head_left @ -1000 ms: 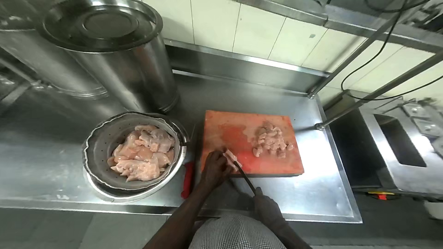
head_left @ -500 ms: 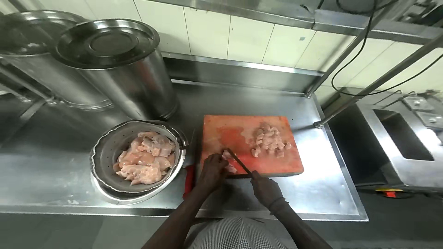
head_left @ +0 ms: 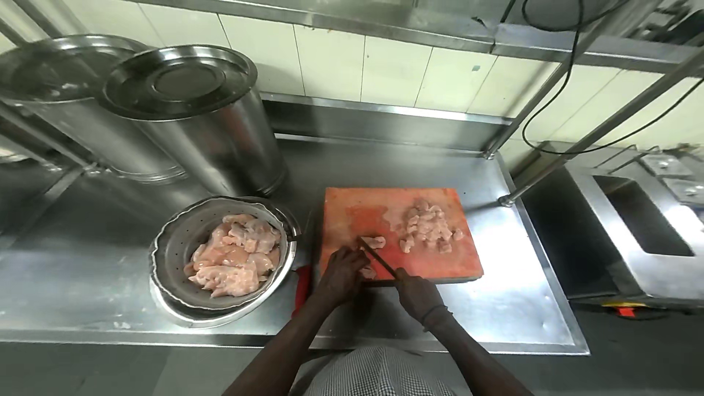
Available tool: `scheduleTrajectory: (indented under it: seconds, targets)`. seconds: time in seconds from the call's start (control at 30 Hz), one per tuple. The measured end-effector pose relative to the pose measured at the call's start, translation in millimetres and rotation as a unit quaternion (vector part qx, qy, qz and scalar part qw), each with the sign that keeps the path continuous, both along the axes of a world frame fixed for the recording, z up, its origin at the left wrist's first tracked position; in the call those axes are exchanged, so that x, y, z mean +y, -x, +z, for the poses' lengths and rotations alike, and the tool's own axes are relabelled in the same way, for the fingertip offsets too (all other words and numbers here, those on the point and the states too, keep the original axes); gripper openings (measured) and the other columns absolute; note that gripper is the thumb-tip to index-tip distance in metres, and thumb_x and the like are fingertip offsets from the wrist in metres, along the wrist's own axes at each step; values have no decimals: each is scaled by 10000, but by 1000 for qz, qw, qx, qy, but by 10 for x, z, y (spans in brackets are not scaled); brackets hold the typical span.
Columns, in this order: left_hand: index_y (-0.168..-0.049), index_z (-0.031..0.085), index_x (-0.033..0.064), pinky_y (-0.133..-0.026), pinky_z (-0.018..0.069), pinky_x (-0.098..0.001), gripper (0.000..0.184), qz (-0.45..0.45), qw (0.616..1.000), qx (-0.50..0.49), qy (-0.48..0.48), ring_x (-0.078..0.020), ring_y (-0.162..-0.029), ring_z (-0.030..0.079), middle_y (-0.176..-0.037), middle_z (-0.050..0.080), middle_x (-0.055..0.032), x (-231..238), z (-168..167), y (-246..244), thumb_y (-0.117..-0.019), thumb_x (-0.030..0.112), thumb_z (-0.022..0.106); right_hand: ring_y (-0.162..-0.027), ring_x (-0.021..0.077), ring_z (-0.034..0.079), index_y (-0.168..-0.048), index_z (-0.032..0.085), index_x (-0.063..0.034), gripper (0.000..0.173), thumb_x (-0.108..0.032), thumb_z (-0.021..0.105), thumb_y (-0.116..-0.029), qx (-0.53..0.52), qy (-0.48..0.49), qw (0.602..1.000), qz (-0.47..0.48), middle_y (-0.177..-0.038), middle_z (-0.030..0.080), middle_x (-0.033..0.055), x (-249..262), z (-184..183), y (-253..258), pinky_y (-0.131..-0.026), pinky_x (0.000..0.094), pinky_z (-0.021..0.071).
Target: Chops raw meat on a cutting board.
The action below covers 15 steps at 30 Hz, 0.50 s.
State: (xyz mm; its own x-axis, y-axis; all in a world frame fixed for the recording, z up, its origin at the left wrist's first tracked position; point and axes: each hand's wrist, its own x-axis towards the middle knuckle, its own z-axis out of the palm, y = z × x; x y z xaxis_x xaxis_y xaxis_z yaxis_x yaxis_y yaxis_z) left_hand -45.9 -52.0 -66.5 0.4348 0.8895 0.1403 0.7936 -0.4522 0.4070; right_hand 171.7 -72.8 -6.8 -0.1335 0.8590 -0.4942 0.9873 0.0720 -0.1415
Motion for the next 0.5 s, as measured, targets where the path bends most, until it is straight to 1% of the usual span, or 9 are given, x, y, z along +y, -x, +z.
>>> scheduleTrajectory:
  seconds: [0.1, 0.17, 0.2, 0.27, 0.3, 0.33, 0.4, 0.43, 0.5]
  targets:
    - [-1127, 753, 176, -1013, 451, -556, 224, -17, 998, 50, 34, -295, -1213, 584, -1299, 673, 3, 43, 93, -36, -912, 136, 702, -1005, 372, 714, -1338, 541, -132, 304, -256, 429, -1084, -17, 12, 1000, -20, -1037, 717, 172, 36, -106, -44, -832, 537, 563]
    - [-1132, 742, 165, -1004, 448, -570, 202, -18, 993, 96, 60, -309, -1185, 597, -1248, 688, -20, 78, 202, -57, -937, 155, 690, -1009, 379, 712, -1339, 540, -126, 306, -243, 435, -1077, -15, 11, 999, -38, -1044, 716, 181, 72, -134, -29, -828, 549, 561]
    - [-1151, 734, 159, -1016, 436, -578, 199, -14, 991, 116, 70, -321, -1183, 599, -1225, 695, -36, 88, 258, -66, -966, 185, 666, -1025, 374, 710, -1348, 532, -134, 309, -242, 433, -1076, -17, 17, 999, -48, -1058, 716, 179, 89, -128, -6, -842, 548, 559]
    - [-1186, 714, 137, -1071, 401, -593, 236, 16, 987, 135, 84, -344, -1223, 592, -1201, 711, -70, 79, 391, -72, -1026, 263, 594, -1025, 372, 711, -1368, 526, -138, 324, -238, 447, -1070, -10, 12, 998, -68, -1058, 718, 177, 106, -136, 8, -845, 544, 560]
    - [-1177, 717, 120, -1075, 401, -600, 252, 41, 989, 115, 78, -358, -1219, 598, -1175, 721, -90, 50, 467, -57, -1038, 287, 589, -1007, 376, 714, -1368, 529, -133, 325, -235, 455, -1068, -3, 6, 997, -72, -1044, 719, 179, 101, -151, -2, -829, 547, 561]
    - [-1146, 725, 93, -1057, 417, -606, 245, 67, 993, 72, 66, -373, -1189, 611, -1134, 728, -117, 12, 564, -35, -1036, 279, 608, -996, 375, 716, -1361, 532, -130, 318, -240, 458, -1071, 4, 4, 997, -72, -1034, 719, 179, 95, -154, -9, -820, 547, 563]
    - [-1139, 708, 18, -1022, 471, -600, 249, 98, 991, -37, 78, -389, -1127, 650, -1126, 711, -190, -34, 777, -9, -1034, 231, 632, -989, 378, 715, -1350, 534, -123, 310, -255, 461, -1079, 26, 12, 997, -68, -1027, 714, 185, 65, -161, -25, -821, 549, 564]
    - [-1159, 684, -9, -981, 515, -581, 253, 102, 987, -85, 91, -384, -1085, 669, -1144, 689, -215, -29, 844, -16, -1022, 203, 655, -989, 378, 714, -1346, 538, -123, 312, -273, 457, -1085, 38, 14, 997, -70, -1027, 712, 185, 46, -158, -34, -826, 551, 564]
    - [-1247, 643, -2, -949, 553, -552, 309, 94, 982, -120, 116, -367, -1093, 675, -1258, 638, -220, 20, 835, -57, -1002, 182, 685, -986, 380, 708, -1333, 541, -115, 308, -285, 447, -1094, 67, 7, 994, -89, -1020, 706, 186, 7, -122, -40, -836, 554, 560]
